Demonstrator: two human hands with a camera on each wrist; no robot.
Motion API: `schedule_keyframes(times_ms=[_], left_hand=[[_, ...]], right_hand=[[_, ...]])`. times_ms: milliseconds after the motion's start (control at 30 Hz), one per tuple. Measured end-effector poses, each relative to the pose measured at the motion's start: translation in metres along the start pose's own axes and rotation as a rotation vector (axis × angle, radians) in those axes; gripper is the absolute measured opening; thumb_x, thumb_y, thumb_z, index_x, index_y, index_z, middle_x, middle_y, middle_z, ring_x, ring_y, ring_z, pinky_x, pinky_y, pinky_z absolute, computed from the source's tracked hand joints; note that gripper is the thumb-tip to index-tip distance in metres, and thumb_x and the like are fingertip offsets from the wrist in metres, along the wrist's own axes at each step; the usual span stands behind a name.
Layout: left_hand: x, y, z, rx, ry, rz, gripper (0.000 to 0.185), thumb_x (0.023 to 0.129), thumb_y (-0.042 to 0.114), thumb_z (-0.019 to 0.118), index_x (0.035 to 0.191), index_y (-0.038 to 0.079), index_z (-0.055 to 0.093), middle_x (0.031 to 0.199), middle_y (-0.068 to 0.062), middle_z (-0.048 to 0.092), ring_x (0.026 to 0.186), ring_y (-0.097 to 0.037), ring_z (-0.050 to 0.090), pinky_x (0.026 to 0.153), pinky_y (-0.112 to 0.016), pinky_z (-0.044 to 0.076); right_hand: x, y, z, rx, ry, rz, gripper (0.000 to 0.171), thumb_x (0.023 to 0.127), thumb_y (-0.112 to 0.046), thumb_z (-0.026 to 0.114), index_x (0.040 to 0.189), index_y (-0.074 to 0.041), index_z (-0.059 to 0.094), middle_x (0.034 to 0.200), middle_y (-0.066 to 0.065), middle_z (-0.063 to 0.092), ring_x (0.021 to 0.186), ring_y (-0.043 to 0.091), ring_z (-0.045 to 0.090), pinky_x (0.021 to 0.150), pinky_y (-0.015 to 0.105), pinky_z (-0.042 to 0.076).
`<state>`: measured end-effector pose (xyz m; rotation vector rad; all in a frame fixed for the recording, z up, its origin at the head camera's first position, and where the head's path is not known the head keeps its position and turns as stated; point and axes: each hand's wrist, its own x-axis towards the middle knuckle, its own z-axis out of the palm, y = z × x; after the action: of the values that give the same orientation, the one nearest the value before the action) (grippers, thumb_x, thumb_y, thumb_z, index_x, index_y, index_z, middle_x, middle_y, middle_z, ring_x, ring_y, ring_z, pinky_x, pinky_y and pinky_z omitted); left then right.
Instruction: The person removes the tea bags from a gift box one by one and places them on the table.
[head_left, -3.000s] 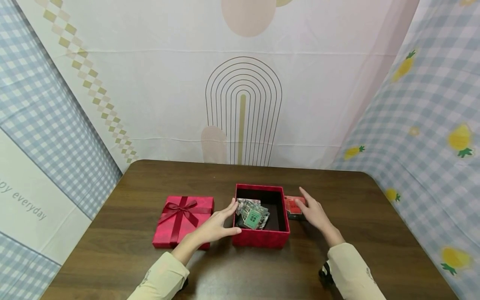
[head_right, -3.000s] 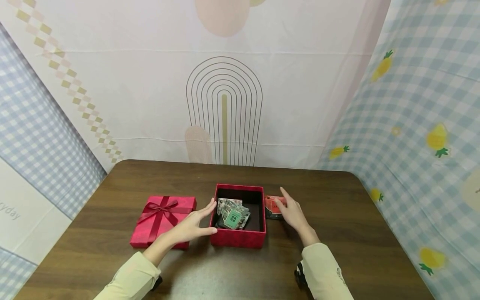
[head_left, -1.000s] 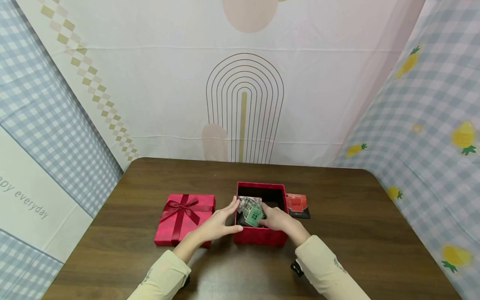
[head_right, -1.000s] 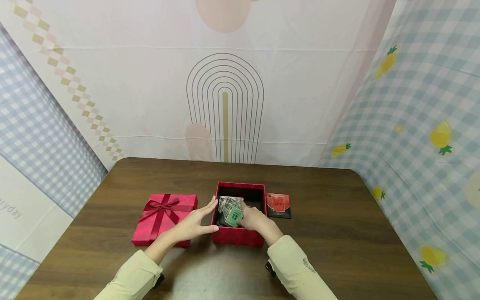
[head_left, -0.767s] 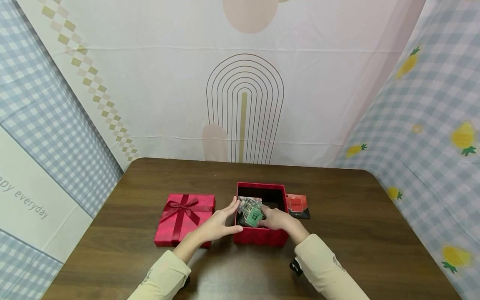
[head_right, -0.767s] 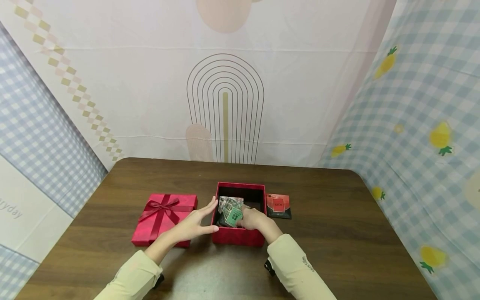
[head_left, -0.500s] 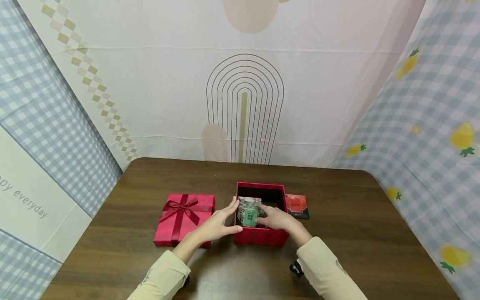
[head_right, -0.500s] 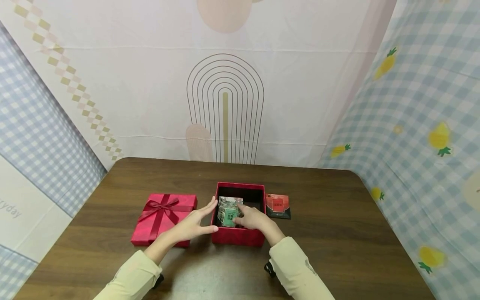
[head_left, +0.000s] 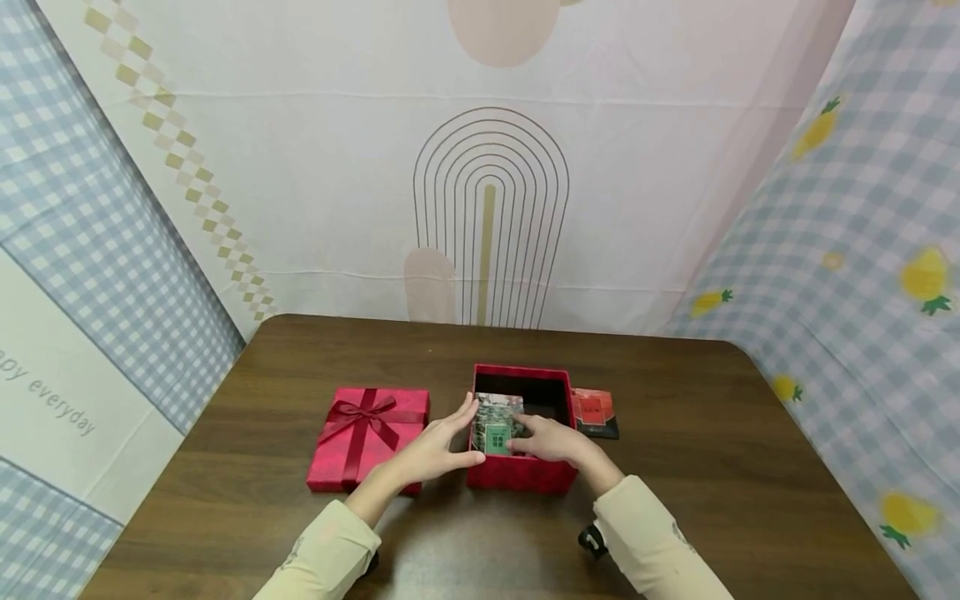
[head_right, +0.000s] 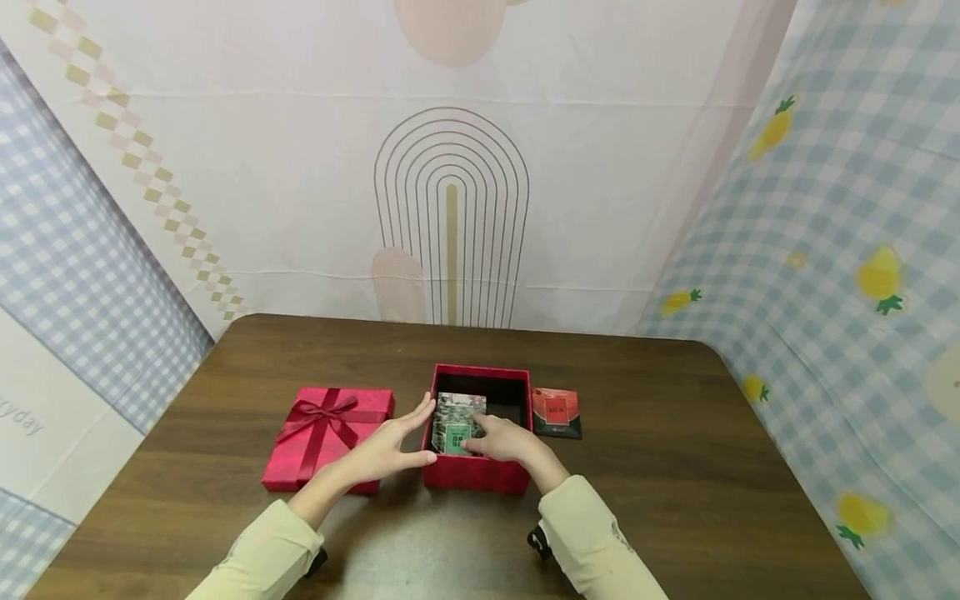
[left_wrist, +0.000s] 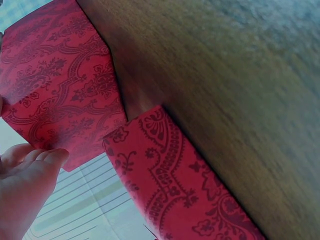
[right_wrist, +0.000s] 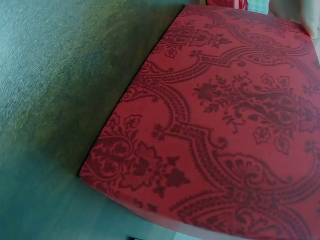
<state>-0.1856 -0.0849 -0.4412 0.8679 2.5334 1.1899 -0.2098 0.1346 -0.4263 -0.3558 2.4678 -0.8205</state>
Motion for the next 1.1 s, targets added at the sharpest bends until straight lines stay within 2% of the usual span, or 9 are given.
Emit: schedule_keyframes(times_ms=[100,233,300,400,467,533,633,867,1100], left_hand=[[0.000,0.000,-0.001,-0.001,0.004,-0.009,0.079,0.086,0.032,0.062,0.144,0.000,0.018,0.150,-0.018,0.008,0.134,-0.031,0.021,0.105,-0.048,0.026],[0.001,0.000,-0.001,0.006,0.000,-0.011,0.078,0.087,0.031,0.062,0.144,0.001,0.019,0.151,-0.017,0.007,0.135,-0.030,0.021,0.106,-0.048,0.026],[0.001,0.000,-0.001,0.009,-0.001,-0.008,0.078,0.087,0.031,0.062,0.144,0.001,0.018,0.150,-0.017,0.007,0.135,-0.030,0.020,0.106,-0.047,0.025],[0.001,-0.001,-0.001,0.008,0.003,-0.004,0.078,0.087,0.030,0.062,0.144,0.001,0.018,0.150,-0.017,0.007,0.135,-0.030,0.020,0.106,-0.047,0.024],[0.002,-0.001,-0.001,0.008,0.004,-0.003,0.078,0.087,0.030,0.062,0.144,0.000,0.018,0.150,-0.017,0.007,0.135,-0.030,0.020,0.106,-0.047,0.024],[0.001,-0.002,-0.001,0.010,0.004,-0.004,0.078,0.087,0.031,0.062,0.144,0.000,0.018,0.150,-0.017,0.007,0.135,-0.029,0.020,0.106,-0.047,0.025],[0.002,-0.002,-0.001,0.005,0.004,0.000,0.079,0.087,0.031,0.062,0.144,0.000,0.018,0.150,-0.018,0.008,0.134,-0.030,0.021,0.106,-0.047,0.025],[0.001,-0.002,0.000,-0.006,-0.002,0.006,0.079,0.087,0.031,0.062,0.144,-0.001,0.017,0.150,-0.017,0.008,0.135,-0.030,0.021,0.106,-0.046,0.025],[0.001,-0.002,0.000,0.001,-0.001,0.010,0.078,0.087,0.030,0.062,0.143,-0.002,0.019,0.150,-0.019,0.009,0.134,-0.030,0.022,0.105,-0.047,0.026]], right_hand=[[-0.001,-0.001,-0.001,0.014,-0.005,-0.028,0.058,0.090,-0.023,0.056,0.136,0.005,0.036,0.137,0.023,0.040,0.124,0.035,0.041,0.100,0.051,0.032],[-0.004,-0.004,-0.003,0.051,-0.013,-0.034,0.057,0.091,-0.022,0.055,0.137,0.005,0.035,0.125,0.022,0.052,0.102,0.026,0.059,0.098,0.049,0.036],[-0.006,-0.005,-0.004,0.074,-0.010,-0.035,0.056,0.092,-0.021,0.053,0.138,0.004,0.034,0.123,0.020,0.054,0.091,0.023,0.062,0.095,0.047,0.039],[-0.008,-0.006,-0.005,0.094,0.022,-0.056,0.054,0.092,-0.021,0.053,0.138,0.003,0.036,0.128,0.022,0.050,0.107,0.029,0.056,0.097,0.049,0.037],[-0.007,-0.004,-0.006,0.111,0.055,-0.077,0.051,0.092,-0.021,0.053,0.136,0.002,0.039,0.129,0.021,0.049,0.111,0.031,0.052,0.095,0.050,0.039],[-0.007,-0.002,-0.005,0.122,0.082,-0.108,0.048,0.091,-0.020,0.054,0.133,0.001,0.043,0.121,0.019,0.054,0.111,0.031,0.051,0.093,0.049,0.040],[-0.004,0.001,-0.004,0.149,0.100,-0.148,0.043,0.091,-0.019,0.053,0.129,0.002,0.047,0.110,0.015,0.058,0.099,0.026,0.055,0.086,0.046,0.045],[0.004,0.003,0.001,0.180,0.027,-0.151,0.042,0.092,-0.021,0.052,0.131,-0.004,0.048,0.132,0.018,0.046,0.103,0.026,0.054,0.085,0.044,0.046],[0.006,0.001,0.001,0.228,-0.043,-0.136,0.044,0.092,-0.019,0.052,0.132,-0.003,0.047,0.133,0.020,0.044,0.099,0.024,0.055,0.079,0.039,0.048]])
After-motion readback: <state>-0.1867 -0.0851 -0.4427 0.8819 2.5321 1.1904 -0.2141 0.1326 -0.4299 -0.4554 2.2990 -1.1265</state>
